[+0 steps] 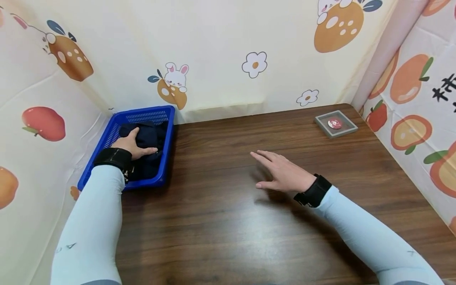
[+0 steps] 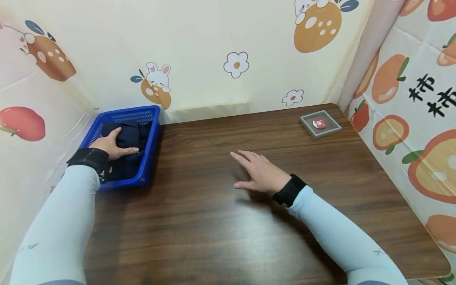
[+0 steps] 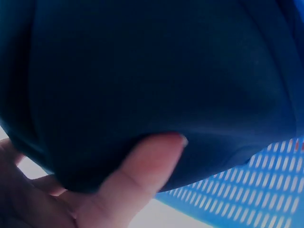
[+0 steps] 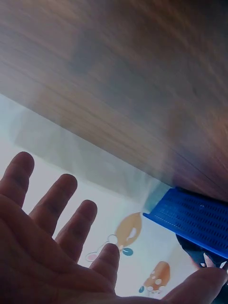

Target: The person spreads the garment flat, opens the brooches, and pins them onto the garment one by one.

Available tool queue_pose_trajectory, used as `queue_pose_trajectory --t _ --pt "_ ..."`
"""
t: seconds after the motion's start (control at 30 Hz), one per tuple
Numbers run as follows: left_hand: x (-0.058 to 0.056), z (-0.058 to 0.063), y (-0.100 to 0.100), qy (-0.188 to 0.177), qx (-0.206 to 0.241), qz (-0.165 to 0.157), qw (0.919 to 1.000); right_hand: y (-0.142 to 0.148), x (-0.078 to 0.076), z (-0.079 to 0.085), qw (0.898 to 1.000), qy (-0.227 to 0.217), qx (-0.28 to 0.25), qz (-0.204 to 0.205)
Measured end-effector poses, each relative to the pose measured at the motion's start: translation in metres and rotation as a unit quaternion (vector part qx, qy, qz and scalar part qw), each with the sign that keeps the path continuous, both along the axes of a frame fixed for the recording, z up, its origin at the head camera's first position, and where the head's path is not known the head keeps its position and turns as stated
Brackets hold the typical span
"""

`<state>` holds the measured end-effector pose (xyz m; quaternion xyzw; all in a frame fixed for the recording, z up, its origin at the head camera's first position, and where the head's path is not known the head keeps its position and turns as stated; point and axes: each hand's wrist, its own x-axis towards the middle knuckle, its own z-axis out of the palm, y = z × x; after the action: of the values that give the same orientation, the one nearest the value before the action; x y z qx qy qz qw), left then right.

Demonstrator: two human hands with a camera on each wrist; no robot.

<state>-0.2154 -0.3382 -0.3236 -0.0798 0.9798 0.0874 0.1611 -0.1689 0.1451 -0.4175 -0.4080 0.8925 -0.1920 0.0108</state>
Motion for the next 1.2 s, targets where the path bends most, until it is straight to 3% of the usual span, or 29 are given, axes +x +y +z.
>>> queue_pose_trajectory --t 0.27,0.67,0.87,1.2 --pt "-0.003 -0.011 0.000 0.025 0.011 -0.017 0.9995 -0.024 -0.012 0.004 1.000 -0.013 -0.008 0.012" --pt "-0.004 -0.018 -0.011 0.109 -0.011 -0.096 0.9894 -0.030 -0.013 0.000 1.000 -0.019 -0.004 0.012" --pt "-0.002 -0.012 -0.010 0.111 -0.017 -0.092 0.9893 -0.030 -0.013 -0.002 1.000 -0.025 0.004 0.007" --pt "0.002 0.012 -0.012 0.124 -0.007 -0.054 0.9908 -0.034 -0.013 -0.001 0.999 -0.026 0.017 0.007"
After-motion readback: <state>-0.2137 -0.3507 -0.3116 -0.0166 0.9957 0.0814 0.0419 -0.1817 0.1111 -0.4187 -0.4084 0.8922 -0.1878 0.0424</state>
